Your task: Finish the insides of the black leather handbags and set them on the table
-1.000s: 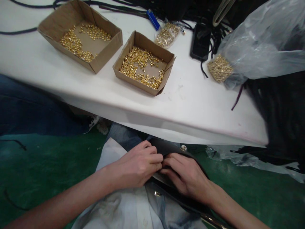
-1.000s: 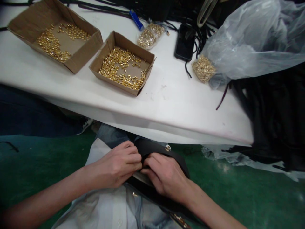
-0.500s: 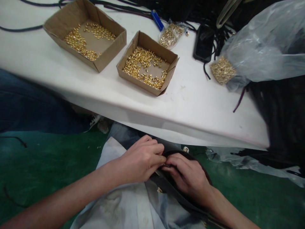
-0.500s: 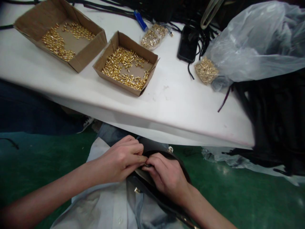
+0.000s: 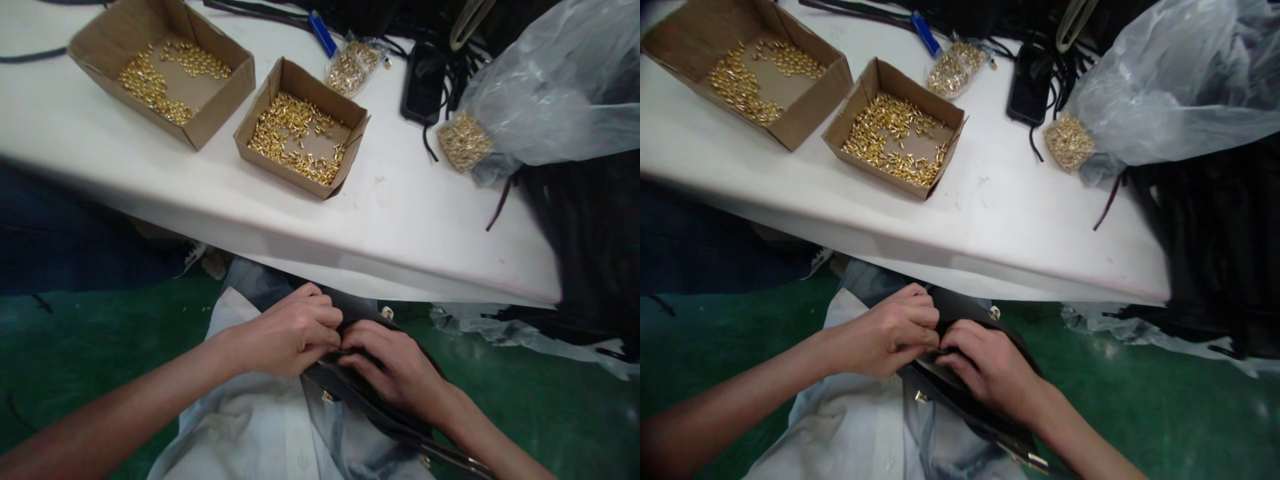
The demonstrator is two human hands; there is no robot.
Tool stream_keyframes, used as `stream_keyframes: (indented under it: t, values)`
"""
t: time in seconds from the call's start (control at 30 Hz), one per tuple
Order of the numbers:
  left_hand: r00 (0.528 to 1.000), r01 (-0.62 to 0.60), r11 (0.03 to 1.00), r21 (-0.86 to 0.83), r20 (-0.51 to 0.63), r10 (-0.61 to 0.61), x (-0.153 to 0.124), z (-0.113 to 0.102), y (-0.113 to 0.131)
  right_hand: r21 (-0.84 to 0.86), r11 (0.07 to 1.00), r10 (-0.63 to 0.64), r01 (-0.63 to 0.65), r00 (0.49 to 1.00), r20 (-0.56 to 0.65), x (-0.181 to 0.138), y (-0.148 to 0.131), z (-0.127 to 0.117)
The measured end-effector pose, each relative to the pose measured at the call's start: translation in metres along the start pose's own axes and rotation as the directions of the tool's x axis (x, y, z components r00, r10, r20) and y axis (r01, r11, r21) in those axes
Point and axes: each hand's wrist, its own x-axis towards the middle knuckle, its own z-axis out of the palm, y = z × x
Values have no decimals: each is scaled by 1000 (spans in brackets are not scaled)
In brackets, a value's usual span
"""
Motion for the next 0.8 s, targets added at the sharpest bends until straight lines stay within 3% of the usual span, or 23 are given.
stream_keyframes:
  t: [0.13,0.27,0.5,0.57,0.63,0.7,0.8]
  values:
    - [1000,12,1000,-12,-11,-12,-4,4,-2,-32,999,5,-1,995,101,2,0,-5]
    - [998,64,997,-45,-23,-65,-3,4,-3,-83,995,-61,61,998,-1,2,0,0]
    - [937,336,878,-341,21,-350,-17,-8,13,-50,999,-21,17,996,-89,4,-4,7]
    - [911,373,856,-358,-35,-411,-23,-3,18,-69,997,-45,39,996,-77,5,-5,7]
    - [862,375,840,-393,-186,-472,-27,6,22,-86,993,-82,77,995,-55,7,-6,8]
    - [774,399,782,-479,-283,-567,-27,15,24,-76,993,-90,86,994,-59,8,-7,11]
    - [626,490,633,-600,-262,-734,-24,22,30,-56,997,-53,49,997,-64,9,-8,13]
